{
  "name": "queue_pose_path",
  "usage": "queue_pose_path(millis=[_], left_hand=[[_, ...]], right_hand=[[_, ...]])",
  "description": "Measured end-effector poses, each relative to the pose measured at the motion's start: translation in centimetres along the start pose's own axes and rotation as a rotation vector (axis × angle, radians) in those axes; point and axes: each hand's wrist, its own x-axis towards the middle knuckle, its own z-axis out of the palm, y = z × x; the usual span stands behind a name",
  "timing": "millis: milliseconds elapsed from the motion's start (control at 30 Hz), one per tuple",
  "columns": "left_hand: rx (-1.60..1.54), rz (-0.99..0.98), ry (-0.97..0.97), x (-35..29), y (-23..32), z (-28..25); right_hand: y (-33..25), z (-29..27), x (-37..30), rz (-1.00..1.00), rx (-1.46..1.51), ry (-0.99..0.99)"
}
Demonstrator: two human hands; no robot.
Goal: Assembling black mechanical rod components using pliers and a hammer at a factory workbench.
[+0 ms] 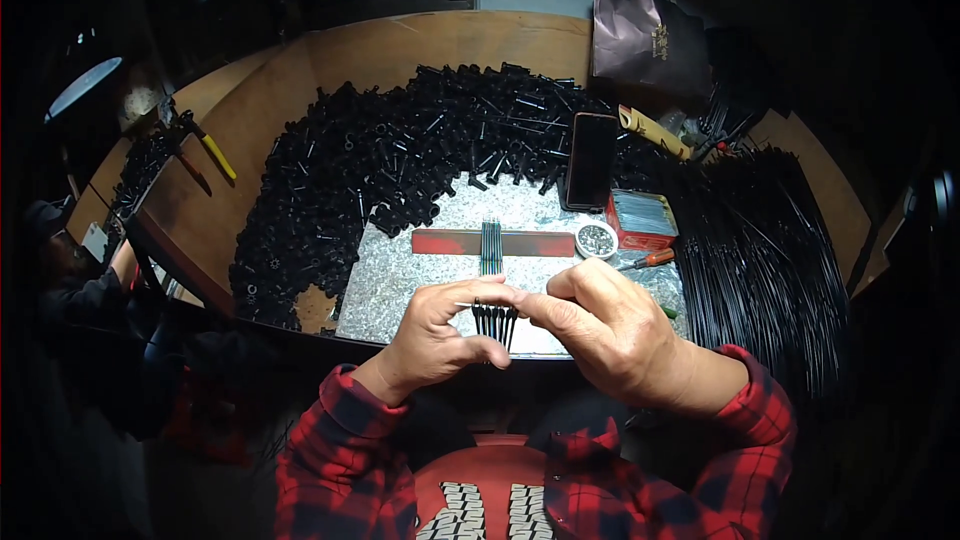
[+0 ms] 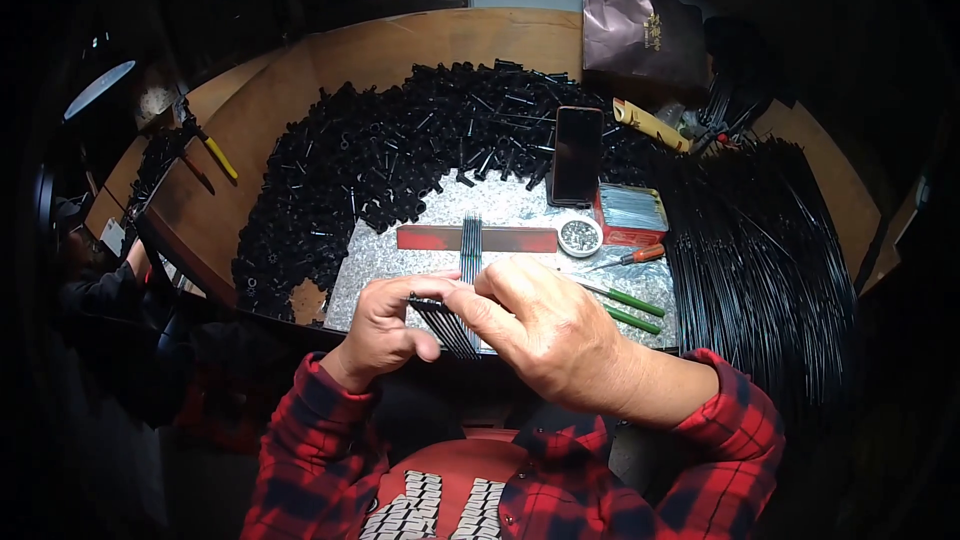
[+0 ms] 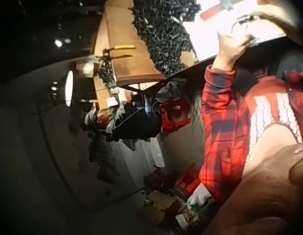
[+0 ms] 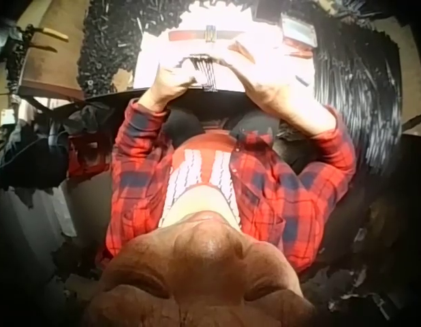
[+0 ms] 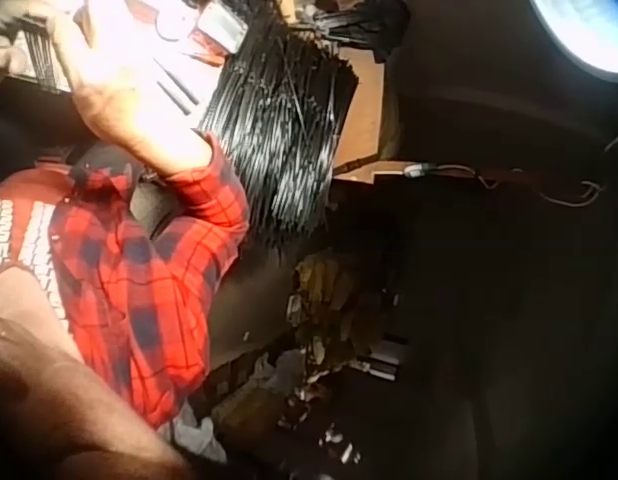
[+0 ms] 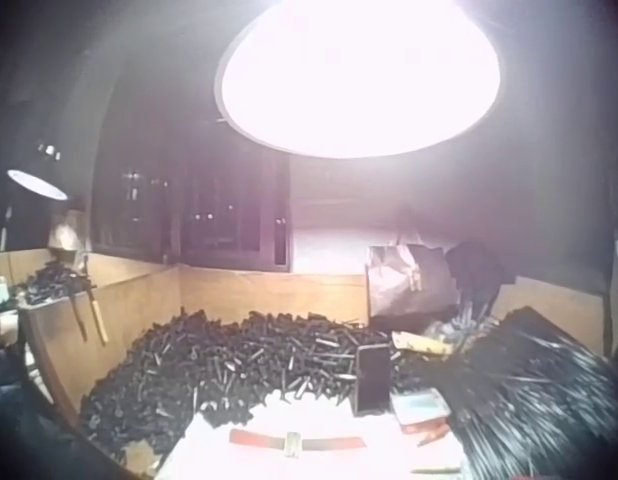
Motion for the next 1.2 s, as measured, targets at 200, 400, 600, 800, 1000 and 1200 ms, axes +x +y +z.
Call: queue_pose_path(millis=[200,400,600,800,1000,1200], left_hand=[[-0.264,-0.2,0.088,-0.4,-0.4,-0.7],[-0.138,-0.109,0.148,-0.3,-0.4,-0.7],[-0.058,-0.046,0.17,-0.2,-0.2,-0.6],[0.0,-0.001,0.112,-0.2,-0.1,-0.5],[-0.006,0.056,0.073,-0.1,0.2,0.1],[0.08,0.01,0.034,-1.6,-0.3,0.8]], right_hand=[[0.6,-0.5,-0.2,-0.007,-0.04,-0.004],[0.3,-1.0,0.0,0.015,-0.091,-0.038],[0.4,-1.2,-0.3,0.017,-0.119,-0.069],[0.9,-1.0,-0.3,0.16,0.154,-0.061],[1.2,0.1,0.5,0.325,0.581,-0.087],[0.9,1.0,1.1,0.203,0.424,-0.13]])
